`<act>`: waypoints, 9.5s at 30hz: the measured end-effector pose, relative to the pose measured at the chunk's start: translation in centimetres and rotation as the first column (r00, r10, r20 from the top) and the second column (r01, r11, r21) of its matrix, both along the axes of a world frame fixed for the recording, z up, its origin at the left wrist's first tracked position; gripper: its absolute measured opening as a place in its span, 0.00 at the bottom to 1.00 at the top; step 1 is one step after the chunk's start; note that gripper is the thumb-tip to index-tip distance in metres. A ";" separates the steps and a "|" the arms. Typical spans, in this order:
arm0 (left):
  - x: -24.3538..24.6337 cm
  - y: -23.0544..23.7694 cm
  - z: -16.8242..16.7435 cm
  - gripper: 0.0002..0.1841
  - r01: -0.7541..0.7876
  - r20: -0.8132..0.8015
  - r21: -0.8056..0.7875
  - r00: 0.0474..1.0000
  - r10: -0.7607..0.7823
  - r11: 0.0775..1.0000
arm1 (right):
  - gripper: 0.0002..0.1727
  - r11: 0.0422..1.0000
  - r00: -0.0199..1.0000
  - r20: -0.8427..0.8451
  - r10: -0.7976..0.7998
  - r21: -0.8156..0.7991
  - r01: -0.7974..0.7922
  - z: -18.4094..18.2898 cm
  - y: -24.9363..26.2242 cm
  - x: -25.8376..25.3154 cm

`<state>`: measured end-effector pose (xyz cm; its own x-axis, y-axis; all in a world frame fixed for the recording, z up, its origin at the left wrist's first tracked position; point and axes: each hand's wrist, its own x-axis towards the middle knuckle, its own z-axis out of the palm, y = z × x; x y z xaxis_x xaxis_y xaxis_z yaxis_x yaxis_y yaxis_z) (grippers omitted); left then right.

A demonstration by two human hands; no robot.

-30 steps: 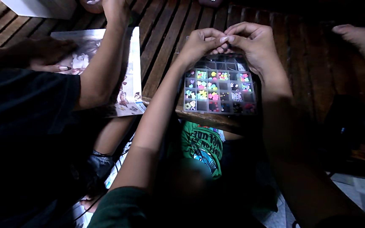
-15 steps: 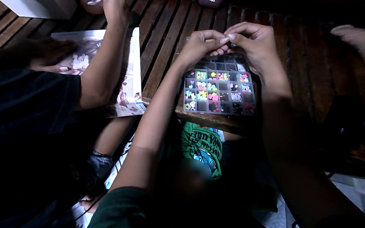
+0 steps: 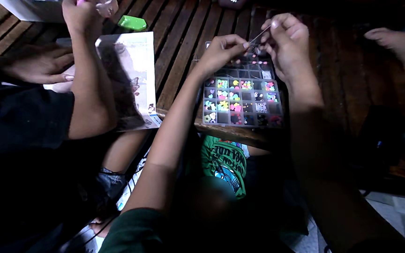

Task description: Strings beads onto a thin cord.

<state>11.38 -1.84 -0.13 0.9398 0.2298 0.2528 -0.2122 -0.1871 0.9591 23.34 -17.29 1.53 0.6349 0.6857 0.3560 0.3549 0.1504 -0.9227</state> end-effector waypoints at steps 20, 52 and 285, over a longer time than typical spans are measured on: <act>-0.2 -0.1 -0.1 0.14 0.138 -0.003 0.142 0.990 -0.139 0.980 | 0.16 0.940 0.934 -0.302 0.188 0.330 -0.083 1.9 -1.4 0.1; -0.4 1.0 0.2 0.07 -0.045 -0.089 0.092 0.995 0.053 0.995 | 0.09 0.978 0.926 -0.359 -0.116 0.120 0.169 0.8 -0.2 0.1; -0.3 -0.6 0.4 0.08 -0.048 0.043 -0.199 0.997 0.058 0.979 | 0.12 0.998 0.972 -0.233 -0.033 -0.066 0.018 -0.9 -0.6 -2.3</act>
<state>11.09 -2.46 0.27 0.9126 0.3291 0.2424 -0.2542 -0.0074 0.9671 21.05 -17.87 0.63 0.7131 0.6843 0.1525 0.1312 0.0834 -0.9878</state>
